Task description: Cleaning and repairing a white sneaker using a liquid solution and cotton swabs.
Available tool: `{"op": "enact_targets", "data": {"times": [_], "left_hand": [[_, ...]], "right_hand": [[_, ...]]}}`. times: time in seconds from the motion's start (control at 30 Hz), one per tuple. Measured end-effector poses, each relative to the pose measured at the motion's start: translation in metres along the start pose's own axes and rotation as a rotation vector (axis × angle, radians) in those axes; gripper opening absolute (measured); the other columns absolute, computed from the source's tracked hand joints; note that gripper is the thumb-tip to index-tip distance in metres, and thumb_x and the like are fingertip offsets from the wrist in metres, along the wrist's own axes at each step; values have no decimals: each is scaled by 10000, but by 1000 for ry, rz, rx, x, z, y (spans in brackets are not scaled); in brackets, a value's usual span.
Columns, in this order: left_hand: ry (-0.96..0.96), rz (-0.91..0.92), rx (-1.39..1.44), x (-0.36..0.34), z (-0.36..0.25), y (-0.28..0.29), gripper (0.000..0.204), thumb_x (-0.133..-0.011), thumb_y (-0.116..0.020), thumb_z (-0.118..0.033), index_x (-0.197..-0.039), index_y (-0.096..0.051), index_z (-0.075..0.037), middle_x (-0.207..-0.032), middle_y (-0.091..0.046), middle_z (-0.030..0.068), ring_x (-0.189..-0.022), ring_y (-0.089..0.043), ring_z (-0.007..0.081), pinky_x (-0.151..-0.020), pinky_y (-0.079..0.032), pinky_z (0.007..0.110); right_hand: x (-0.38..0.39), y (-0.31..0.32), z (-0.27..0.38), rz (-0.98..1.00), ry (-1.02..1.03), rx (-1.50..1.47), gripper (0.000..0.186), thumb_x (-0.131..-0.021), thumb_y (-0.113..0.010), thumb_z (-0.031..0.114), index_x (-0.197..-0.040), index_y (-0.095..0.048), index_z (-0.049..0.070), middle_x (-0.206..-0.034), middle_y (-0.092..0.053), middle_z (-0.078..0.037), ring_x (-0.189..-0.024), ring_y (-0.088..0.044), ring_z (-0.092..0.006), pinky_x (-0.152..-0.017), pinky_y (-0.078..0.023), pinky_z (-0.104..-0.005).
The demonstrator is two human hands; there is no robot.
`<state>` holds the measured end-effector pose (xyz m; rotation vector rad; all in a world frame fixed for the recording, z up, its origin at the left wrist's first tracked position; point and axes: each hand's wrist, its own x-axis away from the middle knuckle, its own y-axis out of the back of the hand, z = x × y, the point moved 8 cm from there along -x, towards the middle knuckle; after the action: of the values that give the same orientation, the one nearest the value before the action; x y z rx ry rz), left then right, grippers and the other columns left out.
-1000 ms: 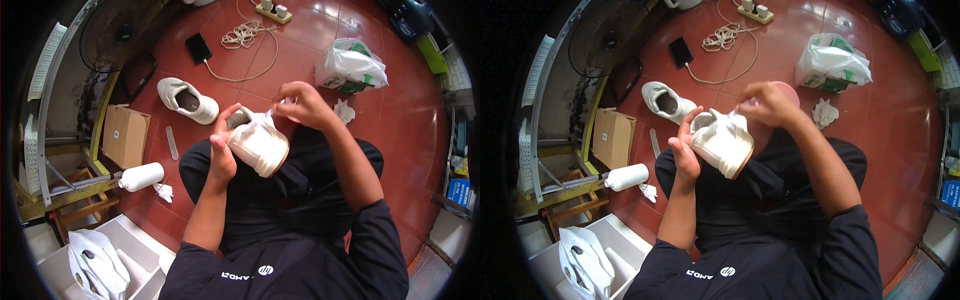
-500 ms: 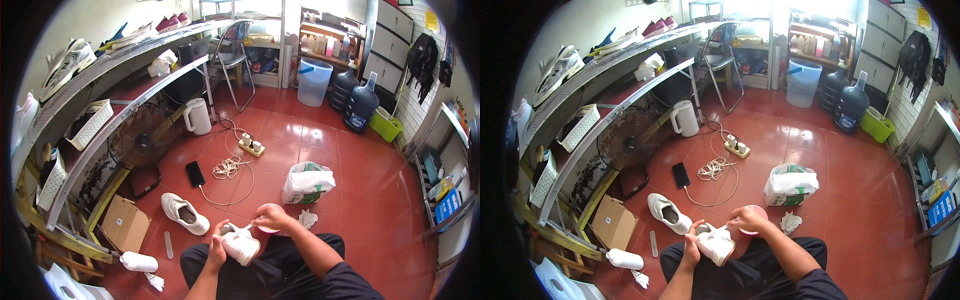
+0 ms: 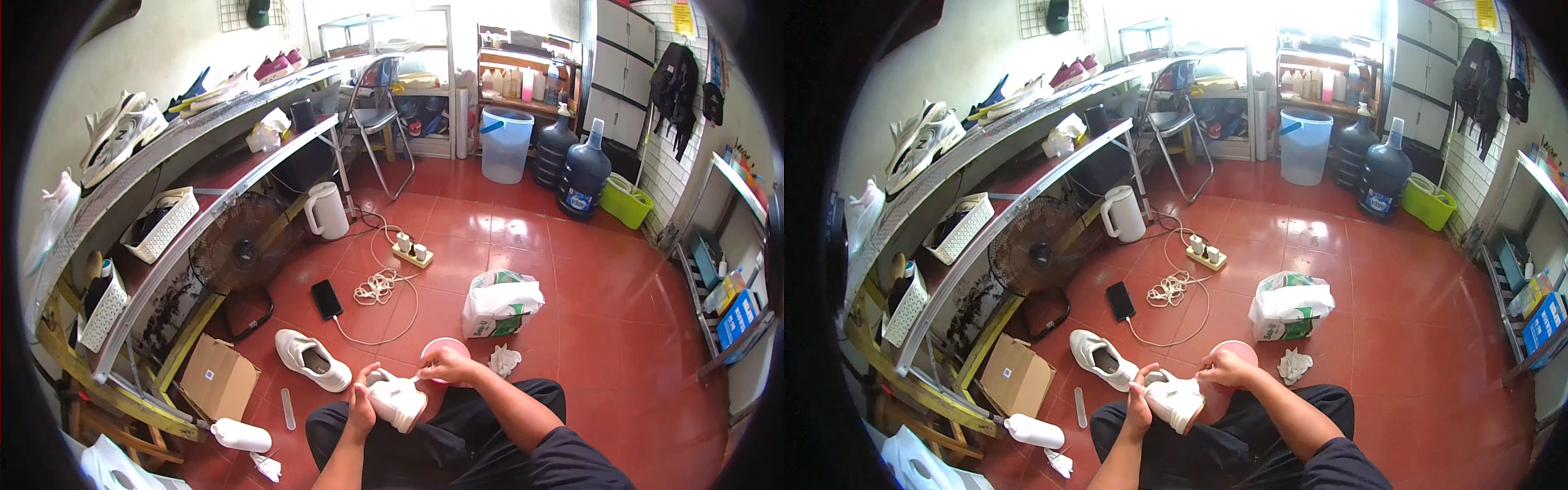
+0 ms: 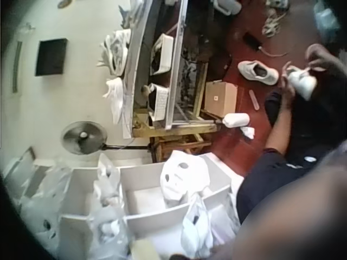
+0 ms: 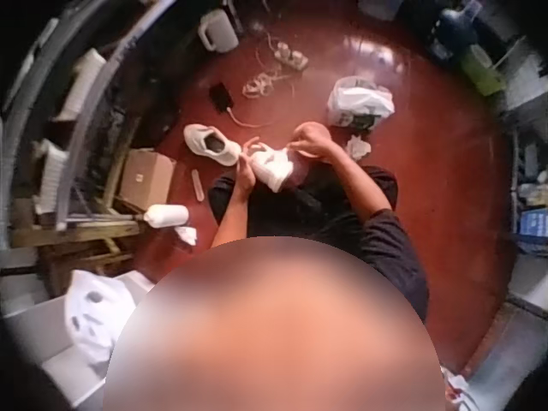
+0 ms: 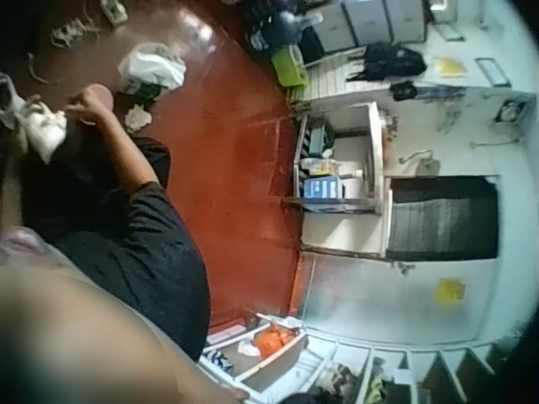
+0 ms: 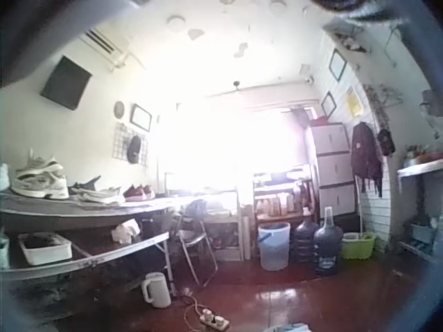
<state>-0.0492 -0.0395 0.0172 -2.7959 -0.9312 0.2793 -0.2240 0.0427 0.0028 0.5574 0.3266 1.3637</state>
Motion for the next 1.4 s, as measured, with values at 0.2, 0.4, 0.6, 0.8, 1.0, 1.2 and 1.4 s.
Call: {"op": "enact_targets", "data": {"times": [0.2, 0.4, 0.6, 0.8, 1.0, 1.2, 1.4], "left_hand": [[-17, 17, -33, 1, 5, 7, 948, -822, -283, -816, -1329, -403, -24, -1094, -588, 94, -1026, -579, 200, -908, -461, 326], [17, 22, -4, 3, 0, 2, 914, -846, -271, -794, -1309, -428, -22, -1098, -603, 106, -1028, -587, 211, -913, -459, 329], [107, 66, -14, 6, 1, 3, 886, -868, -275, -768, -1293, -439, -8, -1166, -595, 153, -1079, -583, 267, -957, -450, 385], [246, 154, 24, 14, -4, -6, 868, -888, -306, -731, -1324, -406, 12, -1271, -538, 169, -1171, -534, 275, -1021, -404, 392], [247, 98, -28, 9, 1, -7, 800, -917, -319, -690, -1274, -471, 10, -1242, -558, 166, -1152, -542, 271, -1011, -411, 396], [179, -9, 0, -5, -4, 12, 759, -931, -309, -672, -1224, -508, -1, -1156, -597, 155, -1083, -572, 270, -970, -437, 391], [166, -84, 32, -2, 0, 27, 743, -944, -284, -659, -1196, -524, -2, -1152, -597, 154, -1078, -571, 265, -969, -437, 387]], "right_hand": [[3, 2, 8, -1, 48, -48, 293, -807, -673, 296, -929, -717, 34, -770, -686, -141, -717, -644, -226, -694, -493, -364], [9, 0, -1, 28, -46, -33, 315, -813, -670, 279, -976, -708, 13, -859, -704, -126, -826, -659, -211, -758, -497, -326], [7, 10, -38, -162, 19, -118, 270, -796, -699, 265, -945, -720, 41, -822, -694, -95, -788, -638, -175, -738, -494, -314], [66, 56, -118, -628, -385, -57, 284, -792, -648, 379, -971, -743, 180, -969, -713, -95, -908, -678, -267, -838, -501, -398], [69, 48, -124, -595, -553, -36, 272, -808, -612, 346, -986, -735, 181, -999, -710, -101, -997, -652, -303, -960, -385, -541], [71, 51, -119, -619, -593, 55, 251, -786, -633, 338, -936, -741, 168, -923, -716, -106, -921, -673, -302, -904, -446, -502], [69, 47, -120, -574, -625, 42, 254, -791, -628, 339, -951, -740, 175, -942, -715, -108, -951, -666, -302, -924, -429, -511]]}}
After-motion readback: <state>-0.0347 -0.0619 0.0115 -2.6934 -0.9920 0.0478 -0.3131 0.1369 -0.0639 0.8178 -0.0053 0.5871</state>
